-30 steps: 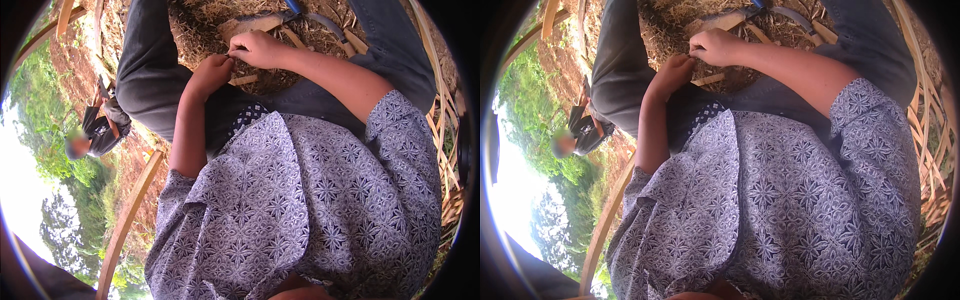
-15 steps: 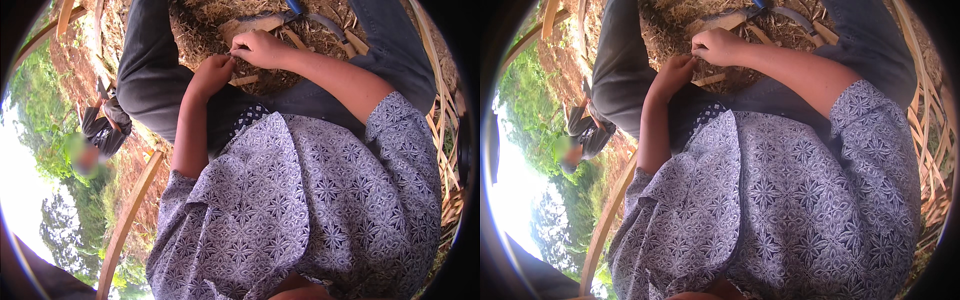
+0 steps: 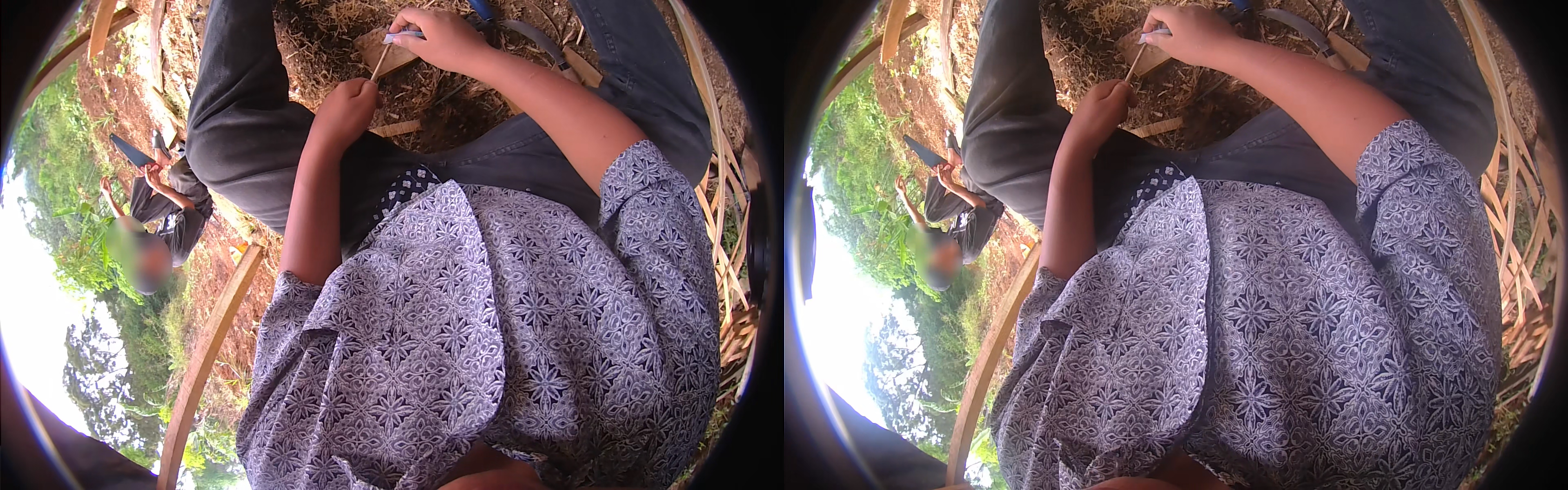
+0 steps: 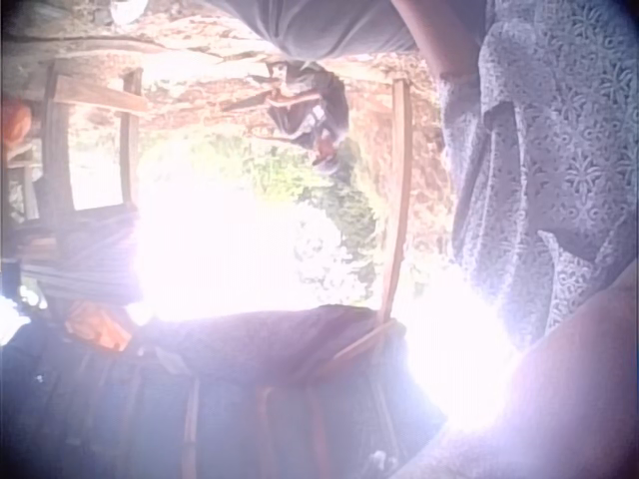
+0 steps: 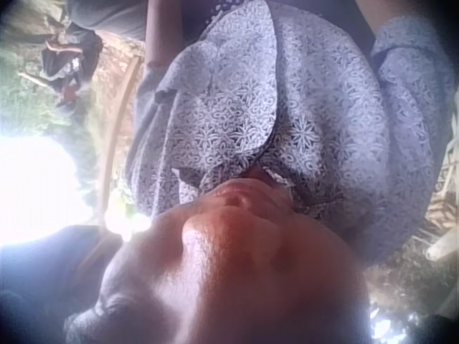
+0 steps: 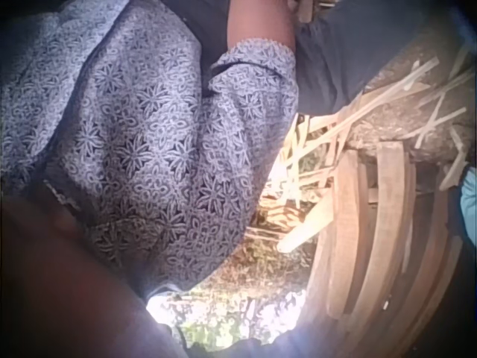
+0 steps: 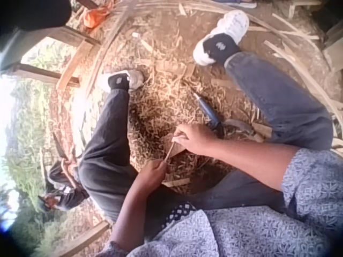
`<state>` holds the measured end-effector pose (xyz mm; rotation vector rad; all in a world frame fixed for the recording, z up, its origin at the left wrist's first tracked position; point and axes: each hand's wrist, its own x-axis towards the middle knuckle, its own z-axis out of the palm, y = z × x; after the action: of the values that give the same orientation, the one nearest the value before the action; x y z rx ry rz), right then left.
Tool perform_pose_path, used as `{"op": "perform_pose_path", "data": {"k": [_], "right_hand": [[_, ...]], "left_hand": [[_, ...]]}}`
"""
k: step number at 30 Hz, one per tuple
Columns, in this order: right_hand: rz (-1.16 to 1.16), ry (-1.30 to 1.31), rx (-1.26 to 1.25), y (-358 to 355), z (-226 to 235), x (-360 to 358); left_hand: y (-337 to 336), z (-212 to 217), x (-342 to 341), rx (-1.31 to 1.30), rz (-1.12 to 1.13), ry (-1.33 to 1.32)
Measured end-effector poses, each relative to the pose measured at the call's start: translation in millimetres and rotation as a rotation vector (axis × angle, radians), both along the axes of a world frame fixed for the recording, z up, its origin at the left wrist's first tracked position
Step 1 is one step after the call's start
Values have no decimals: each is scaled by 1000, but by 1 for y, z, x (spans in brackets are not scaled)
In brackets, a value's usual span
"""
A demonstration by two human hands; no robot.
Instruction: The person sits on the ground and uses a knife to shave and shape a thin wooden stick. They repeatedly rotate the stick and scrape it against a small wooden block to refine its edges and surface.
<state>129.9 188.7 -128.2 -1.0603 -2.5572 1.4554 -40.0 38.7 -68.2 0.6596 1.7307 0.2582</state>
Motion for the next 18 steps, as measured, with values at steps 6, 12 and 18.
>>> {"op": "perform_pose_path", "data": {"k": [6, 12, 18], "right_hand": [[4, -36, -59, -2, 3, -8], [20, 8, -5, 1, -13, -9], [28, 21, -70, -2, 1, -8]], "left_hand": [[7, 7, -3, 0, -2, -25], [3, 12, -7, -66, 15, -132], [2, 18, 1, 15, 14, -125]]}}
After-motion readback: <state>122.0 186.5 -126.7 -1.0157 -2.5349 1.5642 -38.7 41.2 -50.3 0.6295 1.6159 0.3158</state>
